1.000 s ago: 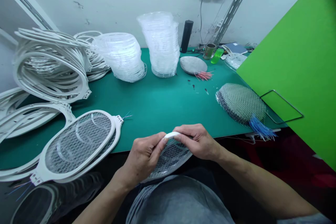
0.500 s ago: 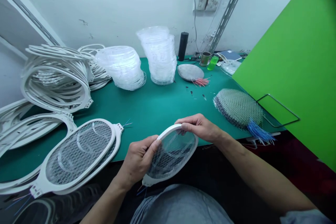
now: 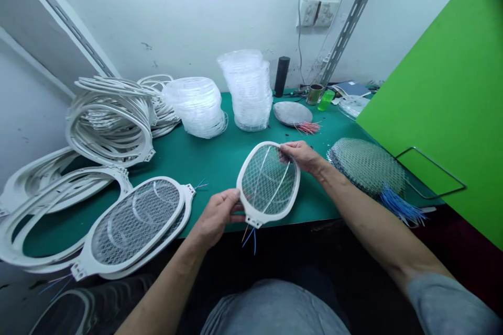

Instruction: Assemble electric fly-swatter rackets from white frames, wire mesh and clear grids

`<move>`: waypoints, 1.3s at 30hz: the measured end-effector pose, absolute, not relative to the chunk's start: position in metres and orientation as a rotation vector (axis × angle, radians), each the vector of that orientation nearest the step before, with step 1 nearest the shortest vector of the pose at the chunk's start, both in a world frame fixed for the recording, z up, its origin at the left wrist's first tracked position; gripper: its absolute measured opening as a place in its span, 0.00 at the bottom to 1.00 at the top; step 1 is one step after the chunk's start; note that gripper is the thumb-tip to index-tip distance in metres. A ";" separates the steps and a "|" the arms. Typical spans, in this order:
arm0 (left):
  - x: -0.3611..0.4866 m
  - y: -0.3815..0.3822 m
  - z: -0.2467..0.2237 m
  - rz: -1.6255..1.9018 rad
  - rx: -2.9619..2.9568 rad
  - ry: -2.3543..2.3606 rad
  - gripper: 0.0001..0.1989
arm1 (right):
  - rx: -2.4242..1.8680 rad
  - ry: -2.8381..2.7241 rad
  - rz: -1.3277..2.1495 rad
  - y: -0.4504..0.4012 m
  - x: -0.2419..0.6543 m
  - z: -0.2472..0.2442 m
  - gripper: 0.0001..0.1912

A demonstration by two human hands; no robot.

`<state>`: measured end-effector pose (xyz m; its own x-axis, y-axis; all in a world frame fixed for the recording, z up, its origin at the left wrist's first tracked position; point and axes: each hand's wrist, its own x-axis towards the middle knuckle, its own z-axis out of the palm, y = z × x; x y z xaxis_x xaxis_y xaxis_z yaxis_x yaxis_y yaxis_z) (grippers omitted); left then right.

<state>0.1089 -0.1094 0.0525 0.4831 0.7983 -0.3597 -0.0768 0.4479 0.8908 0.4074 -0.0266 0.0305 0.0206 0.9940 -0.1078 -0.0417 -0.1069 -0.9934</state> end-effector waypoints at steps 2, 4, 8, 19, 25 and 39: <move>0.114 -0.117 0.046 0.607 0.974 0.904 0.24 | -1.275 -1.115 1.246 -0.009 0.415 0.028 0.24; 0.123 -0.121 0.042 0.622 0.988 0.913 0.23 | -1.272 -1.137 1.255 0.004 0.414 0.025 0.23; 0.143 -0.120 0.046 0.683 1.046 0.891 0.24 | -1.249 -1.187 1.321 0.018 0.404 0.021 0.25; 0.149 -0.147 0.049 0.735 1.439 1.032 0.20 | -1.263 -1.442 1.158 0.006 0.403 0.054 0.35; 0.155 -0.155 0.044 0.802 1.639 1.056 0.21 | -1.385 -1.575 0.759 0.009 0.374 0.086 0.36; 0.157 -0.169 0.024 0.933 1.705 0.987 0.19 | -1.412 -1.589 0.680 0.018 0.351 0.094 0.22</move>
